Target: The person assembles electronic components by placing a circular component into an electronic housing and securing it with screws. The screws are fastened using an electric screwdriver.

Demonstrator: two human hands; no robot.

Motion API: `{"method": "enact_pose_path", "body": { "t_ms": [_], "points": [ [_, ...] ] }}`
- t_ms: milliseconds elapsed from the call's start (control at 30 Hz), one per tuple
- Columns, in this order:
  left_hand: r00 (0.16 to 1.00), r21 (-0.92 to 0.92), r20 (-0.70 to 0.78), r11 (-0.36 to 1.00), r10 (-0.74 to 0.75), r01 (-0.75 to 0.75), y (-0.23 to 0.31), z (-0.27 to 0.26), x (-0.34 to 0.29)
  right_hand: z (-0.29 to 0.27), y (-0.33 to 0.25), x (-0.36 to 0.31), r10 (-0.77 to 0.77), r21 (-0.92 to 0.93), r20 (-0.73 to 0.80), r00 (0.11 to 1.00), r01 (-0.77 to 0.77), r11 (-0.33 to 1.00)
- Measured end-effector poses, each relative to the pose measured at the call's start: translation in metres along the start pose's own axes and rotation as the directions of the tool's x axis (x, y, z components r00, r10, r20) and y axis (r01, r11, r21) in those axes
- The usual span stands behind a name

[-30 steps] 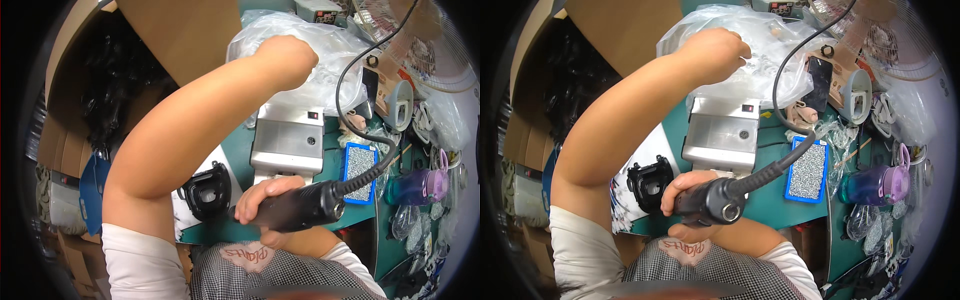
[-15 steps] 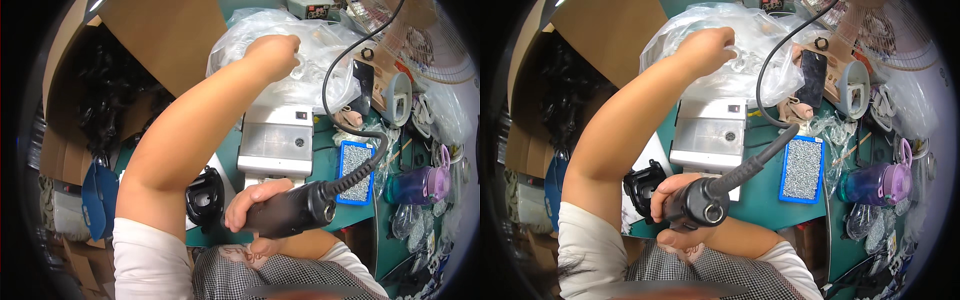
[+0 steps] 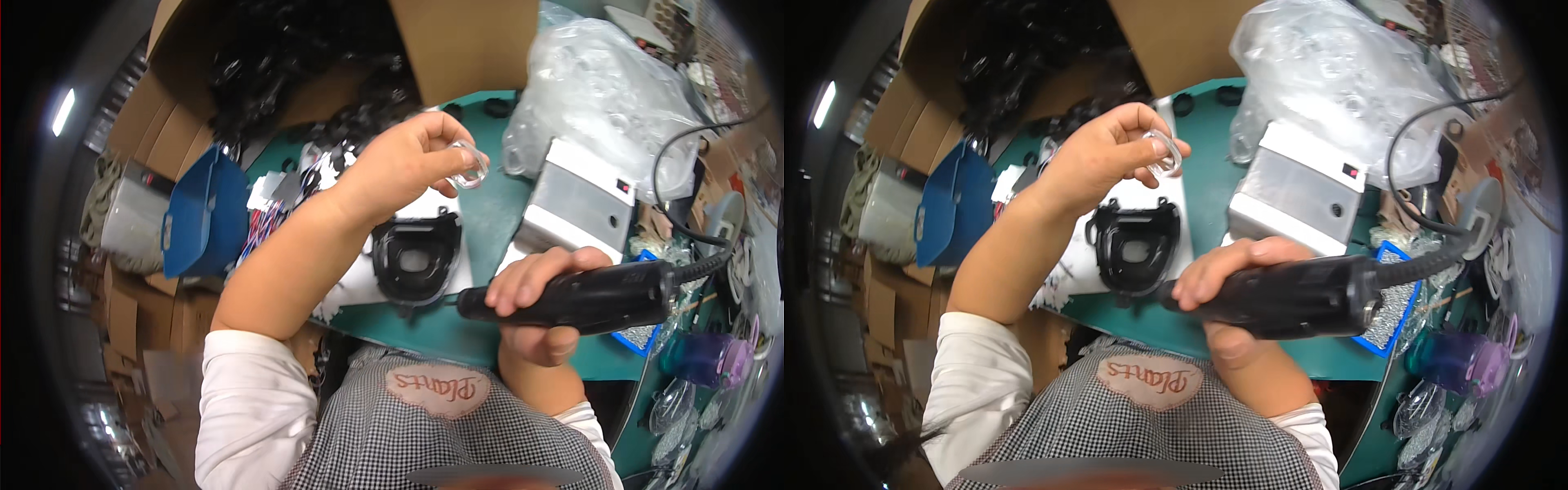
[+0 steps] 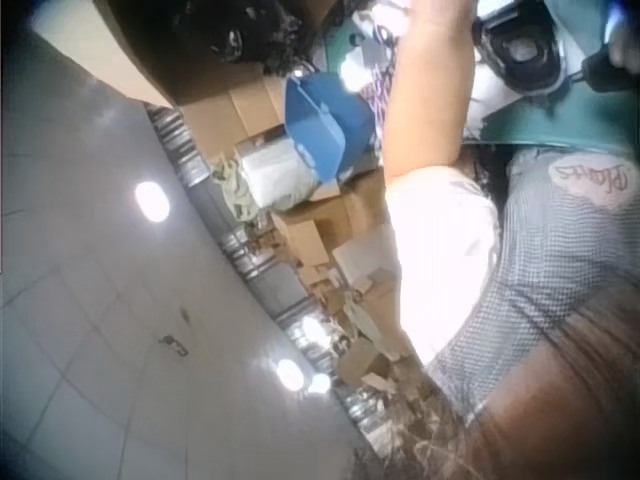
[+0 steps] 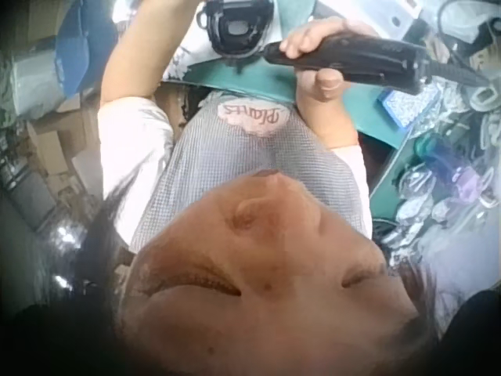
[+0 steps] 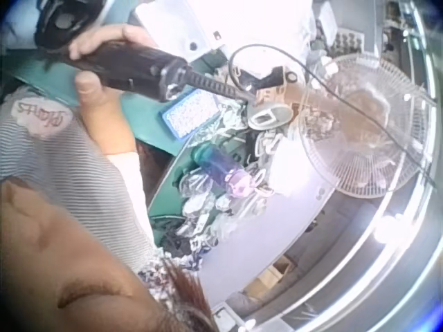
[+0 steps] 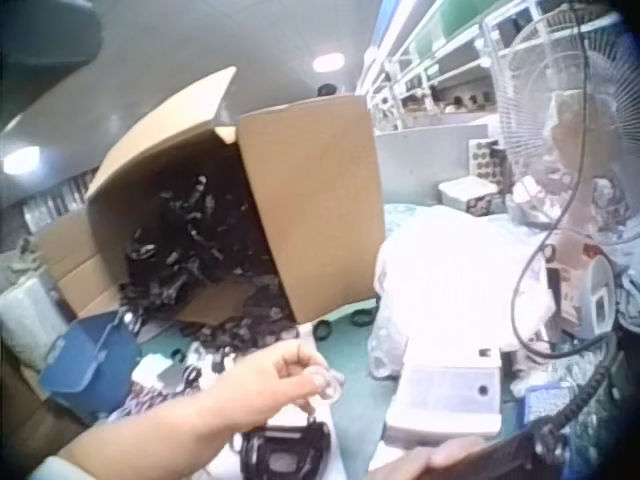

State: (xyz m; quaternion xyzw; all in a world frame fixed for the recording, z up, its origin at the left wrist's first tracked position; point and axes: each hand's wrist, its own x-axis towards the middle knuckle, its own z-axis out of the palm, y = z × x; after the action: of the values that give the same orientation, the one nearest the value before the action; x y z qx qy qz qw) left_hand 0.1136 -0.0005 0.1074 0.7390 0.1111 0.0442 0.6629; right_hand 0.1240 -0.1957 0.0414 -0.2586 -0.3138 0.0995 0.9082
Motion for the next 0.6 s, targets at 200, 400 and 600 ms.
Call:
{"method": "enact_pose_path", "body": {
  "t_ms": [200, 400, 600],
  "points": [
    [0.951, 0.186, -0.263, 0.959, -0.161, 0.214, -0.042, -0.019, -0.06, -0.003, 0.01, -0.003, -0.019, 0.049, 0.022, 1.0, 0.018, 0.999],
    [0.899, 0.924, -0.126, 0.38, 0.42, -0.048, -0.072, -0.02, -0.101, -0.005, 0.017, 0.002, -0.043, -0.039, 0.061, 0.997, 0.046, 0.998],
    [0.876, 0.941, -0.137, 0.336, 0.462, -0.03, -0.094, -0.006, -0.102, -0.01, 0.021, 0.005, -0.065, -0.106, 0.105, 0.992, 0.077, 0.991]
  ]
}}
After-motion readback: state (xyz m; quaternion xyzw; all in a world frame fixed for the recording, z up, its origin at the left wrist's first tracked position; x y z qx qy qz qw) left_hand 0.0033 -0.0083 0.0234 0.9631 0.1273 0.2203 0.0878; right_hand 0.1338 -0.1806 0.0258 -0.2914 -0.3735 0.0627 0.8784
